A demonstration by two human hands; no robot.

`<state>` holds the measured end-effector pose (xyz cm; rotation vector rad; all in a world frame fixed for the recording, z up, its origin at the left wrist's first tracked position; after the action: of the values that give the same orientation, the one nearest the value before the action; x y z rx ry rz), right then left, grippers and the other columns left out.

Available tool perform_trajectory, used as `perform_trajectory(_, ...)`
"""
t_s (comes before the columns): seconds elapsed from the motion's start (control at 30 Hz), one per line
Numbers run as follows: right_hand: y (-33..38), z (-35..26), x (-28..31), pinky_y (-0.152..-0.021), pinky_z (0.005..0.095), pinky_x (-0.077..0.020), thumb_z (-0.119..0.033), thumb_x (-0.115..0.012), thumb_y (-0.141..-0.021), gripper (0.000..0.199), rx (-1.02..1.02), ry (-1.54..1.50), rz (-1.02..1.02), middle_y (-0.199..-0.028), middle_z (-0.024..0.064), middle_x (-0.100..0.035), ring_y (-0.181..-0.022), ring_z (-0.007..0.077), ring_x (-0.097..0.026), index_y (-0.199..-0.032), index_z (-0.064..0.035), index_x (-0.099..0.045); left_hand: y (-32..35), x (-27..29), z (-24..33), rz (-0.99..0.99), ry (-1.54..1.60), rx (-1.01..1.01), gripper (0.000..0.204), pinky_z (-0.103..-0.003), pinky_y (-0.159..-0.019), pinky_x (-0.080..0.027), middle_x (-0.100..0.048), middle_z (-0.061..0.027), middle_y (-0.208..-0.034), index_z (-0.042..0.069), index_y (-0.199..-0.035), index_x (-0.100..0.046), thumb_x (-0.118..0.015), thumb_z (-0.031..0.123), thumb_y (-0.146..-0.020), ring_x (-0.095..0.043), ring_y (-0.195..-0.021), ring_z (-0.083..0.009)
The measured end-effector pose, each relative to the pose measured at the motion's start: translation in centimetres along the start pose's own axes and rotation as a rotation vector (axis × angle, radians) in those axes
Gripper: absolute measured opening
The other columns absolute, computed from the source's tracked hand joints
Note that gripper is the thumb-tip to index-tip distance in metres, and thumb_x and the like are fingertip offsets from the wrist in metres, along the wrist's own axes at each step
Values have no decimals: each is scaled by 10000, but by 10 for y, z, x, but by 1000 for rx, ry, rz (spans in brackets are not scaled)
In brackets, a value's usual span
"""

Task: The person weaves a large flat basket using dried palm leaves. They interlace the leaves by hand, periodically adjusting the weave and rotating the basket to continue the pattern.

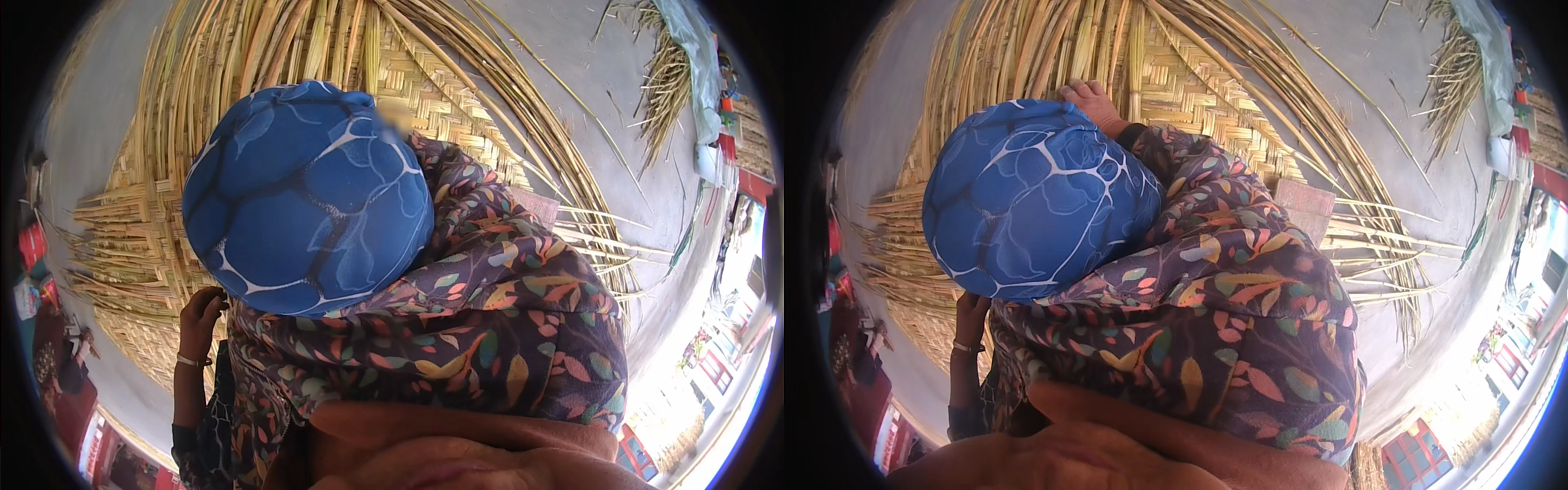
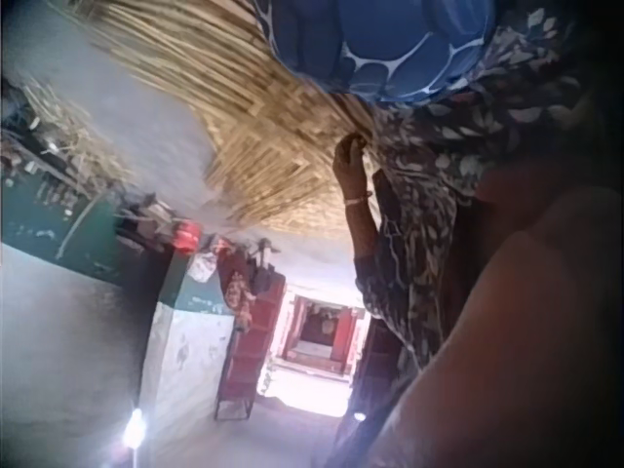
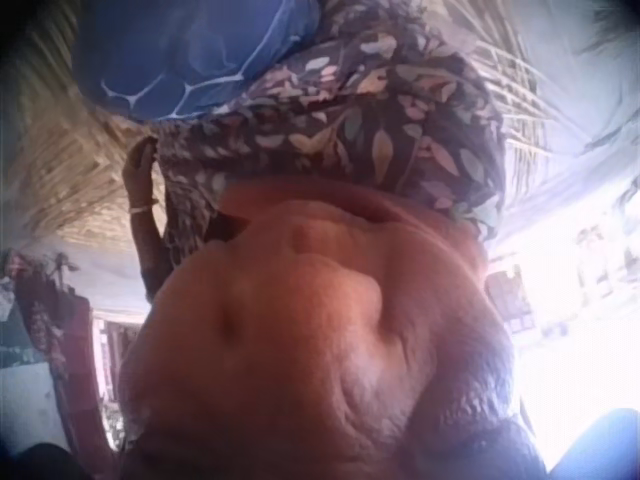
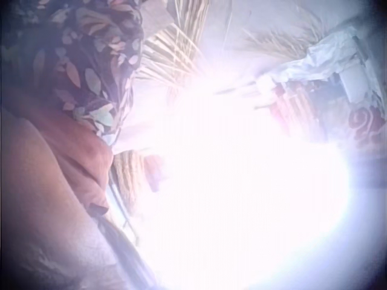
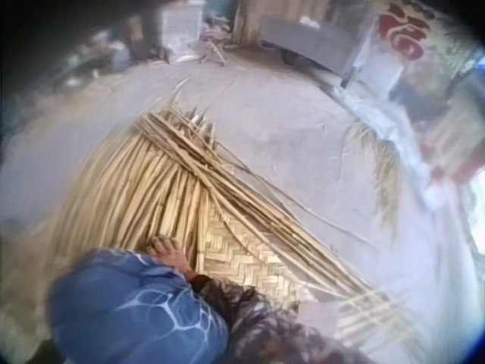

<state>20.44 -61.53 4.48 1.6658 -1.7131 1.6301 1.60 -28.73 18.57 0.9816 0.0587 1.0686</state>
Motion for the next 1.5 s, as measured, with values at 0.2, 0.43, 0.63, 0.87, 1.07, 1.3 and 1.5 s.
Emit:
perform_trajectory(0.2,-17,15,52,-1039,485,-336,-278,-566,-862,370,-91,81,-35,-1354,122,-524,-1286,316,-443,-1200,-131,-603,6,13,-17,10,74,48,281,-308,-808,-520,-672,-102,-1056,-34,-1157,-606,-596,158,-952,-663,-922,-178)
perform_trajectory(0.43,20,151,110,-914,457,-438,-218,-567,-859,281,-648,525,-255,-1121,92,-604,-1093,302,-563,-1103,-88,-619,6,22,-29,23,144,24,298,-299,-753,-505,-682,-90,-983,-12,-1136,-615,-620,196,-922,-662,-854,-166)
perform_trajectory(0.63,12,162,108,-689,389,-519,-163,-535,-914,199,-805,29,-251,-931,134,-670,-817,268,-654,-980,-5,-635,3,28,-35,-2,134,10,287,-300,-786,-518,-681,-107,-1000,-29,-1144,-608,-604,166,-933,-660,-881,-171)
perform_trajectory(0.87,-2,118,62,-510,260,-461,-162,-532,-952,273,-1031,-1012,-124,-788,112,-666,-586,137,-587,-1115,57,-534,3,47,-44,15,63,-41,346,-316,-837,-512,-687,-133,-1009,-50,-1136,-618,-623,220,-920,-646,-940,-192)
perform_trajectory(1.07,21,149,20,-780,373,-534,-258,-593,-870,341,-782,-363,-408,-952,246,-690,-930,343,-679,-995,48,-678,4,42,-30,14,67,-47,344,-327,-829,-513,-689,-133,-1006,-44,-1140,-624,-625,221,-920,-646,-935,-189)
perform_trajectory(1.3,22,153,17,-645,375,-518,-218,-558,-927,252,-1033,-834,-294,-789,117,-638,-702,245,-637,-919,20,-641,13,40,-55,24,75,-21,346,-324,-826,-510,-689,-132,-1001,-45,-1141,-620,-631,221,-919,-645,-926,-186)
perform_trajectory(1.5,17,170,57,-484,282,-445,-145,-601,-926,142,-1043,-947,20,-733,47,-595,-571,136,-567,-993,-26,-560,2,39,-31,-4,100,-61,322,-303,-817,-517,-684,-127,-1001,-52,-1140,-616,-628,186,-923,-649,-910,-178)
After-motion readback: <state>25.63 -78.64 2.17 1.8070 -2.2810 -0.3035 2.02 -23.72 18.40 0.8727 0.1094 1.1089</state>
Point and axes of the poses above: each hand's wrist, its own y-axis away from the middle knuckle, its own x-axis out of the back of the hand, z = x × y, the point moved 10 cm from there along -y, towards the middle knuckle
